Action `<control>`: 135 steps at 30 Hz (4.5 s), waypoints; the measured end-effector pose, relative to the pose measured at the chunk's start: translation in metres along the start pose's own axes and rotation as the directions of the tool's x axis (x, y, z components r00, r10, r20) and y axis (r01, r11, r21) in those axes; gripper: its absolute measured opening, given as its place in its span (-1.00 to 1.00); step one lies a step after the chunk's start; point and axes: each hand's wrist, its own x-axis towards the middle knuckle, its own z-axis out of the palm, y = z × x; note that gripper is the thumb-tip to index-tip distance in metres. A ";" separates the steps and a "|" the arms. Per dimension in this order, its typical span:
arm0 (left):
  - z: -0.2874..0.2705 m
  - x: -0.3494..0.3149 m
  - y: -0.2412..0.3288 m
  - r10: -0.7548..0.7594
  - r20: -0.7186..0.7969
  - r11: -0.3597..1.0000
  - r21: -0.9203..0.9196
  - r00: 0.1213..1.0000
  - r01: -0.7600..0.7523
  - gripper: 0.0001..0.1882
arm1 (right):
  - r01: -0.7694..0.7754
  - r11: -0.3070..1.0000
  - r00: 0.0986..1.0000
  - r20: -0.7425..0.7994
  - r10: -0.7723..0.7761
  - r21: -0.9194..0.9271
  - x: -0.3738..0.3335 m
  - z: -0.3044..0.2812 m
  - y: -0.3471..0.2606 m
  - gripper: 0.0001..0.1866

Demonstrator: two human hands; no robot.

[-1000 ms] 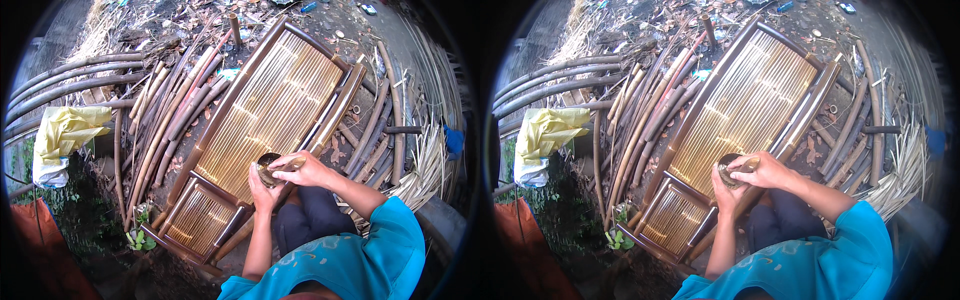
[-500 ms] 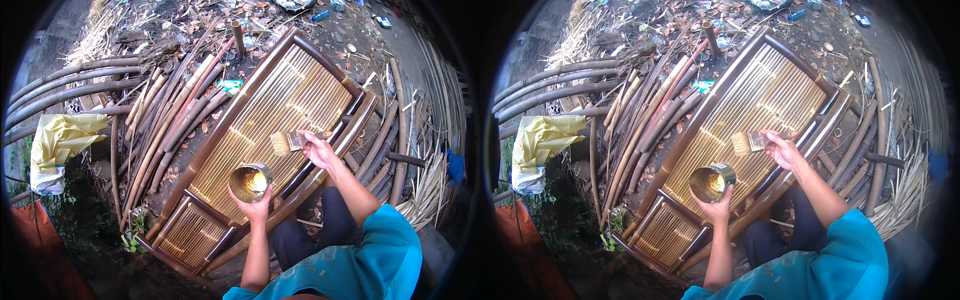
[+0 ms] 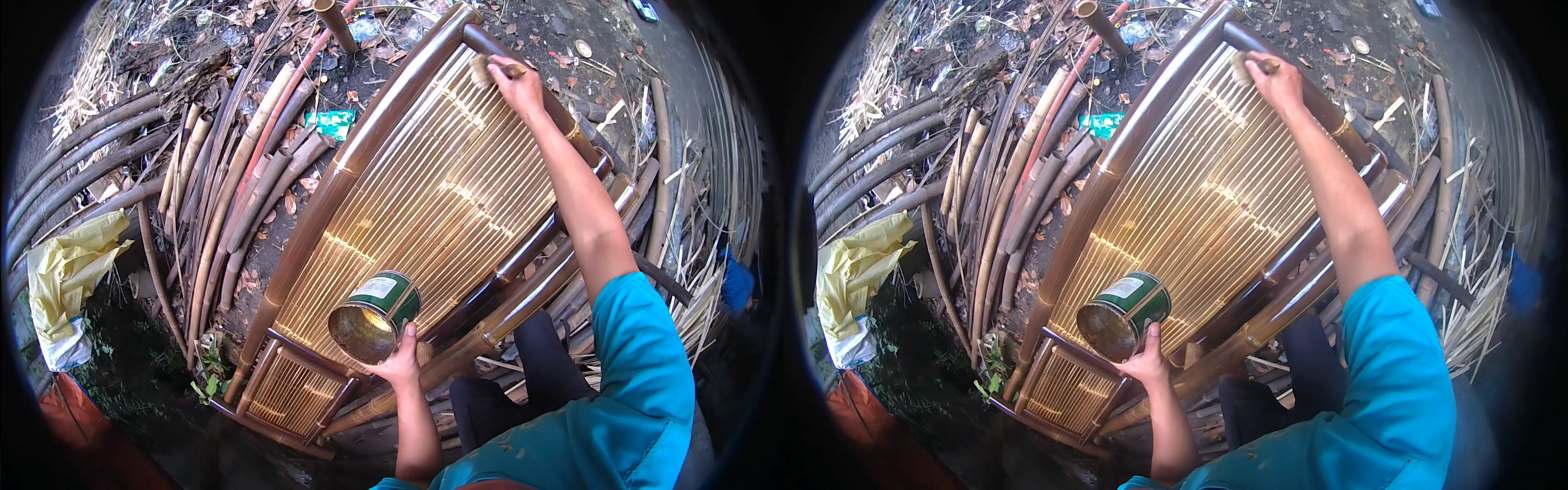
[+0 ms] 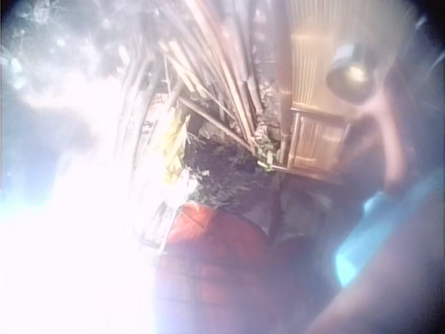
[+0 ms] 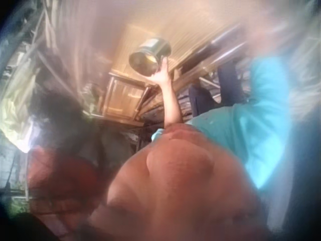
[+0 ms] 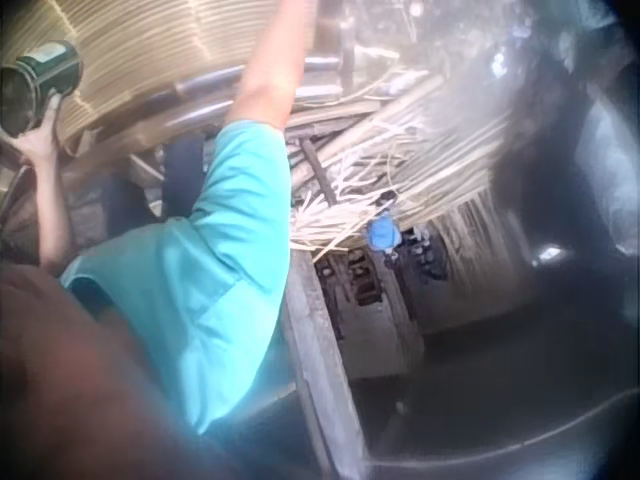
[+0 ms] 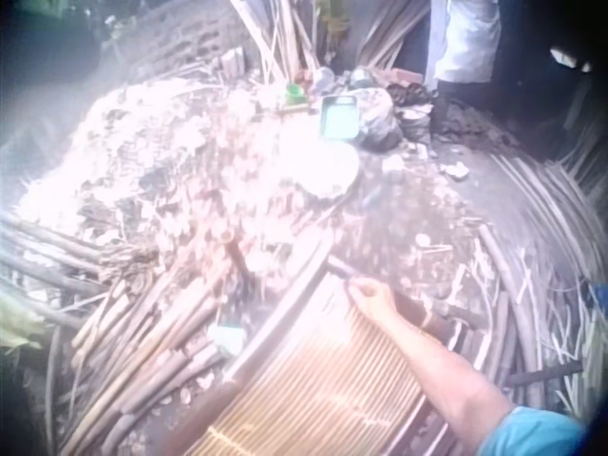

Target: The person paints a bamboo chair with a dark varnish using a brush. They dip the brush into a can and apply the finish to the legs, frame, and slatted seat of the chair.

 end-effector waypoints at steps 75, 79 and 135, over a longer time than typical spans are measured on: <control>-0.024 -0.047 0.001 -0.070 -0.057 0.984 -0.169 0.996 0.060 -0.02 | 0.188 0.904 0.982 0.082 -0.170 -0.383 -0.117 -0.044 0.073 -0.73; -0.016 -0.039 0.000 -0.049 -0.041 0.983 -0.178 0.998 0.041 -0.01 | 0.428 0.860 0.679 0.530 -0.508 0.277 -0.237 0.077 0.030 -0.75; -0.294 -0.109 -0.101 -0.305 -0.447 0.944 -0.258 0.841 0.205 0.14 | 0.423 0.865 0.373 0.819 -0.437 0.269 -0.620 0.291 -0.104 -0.71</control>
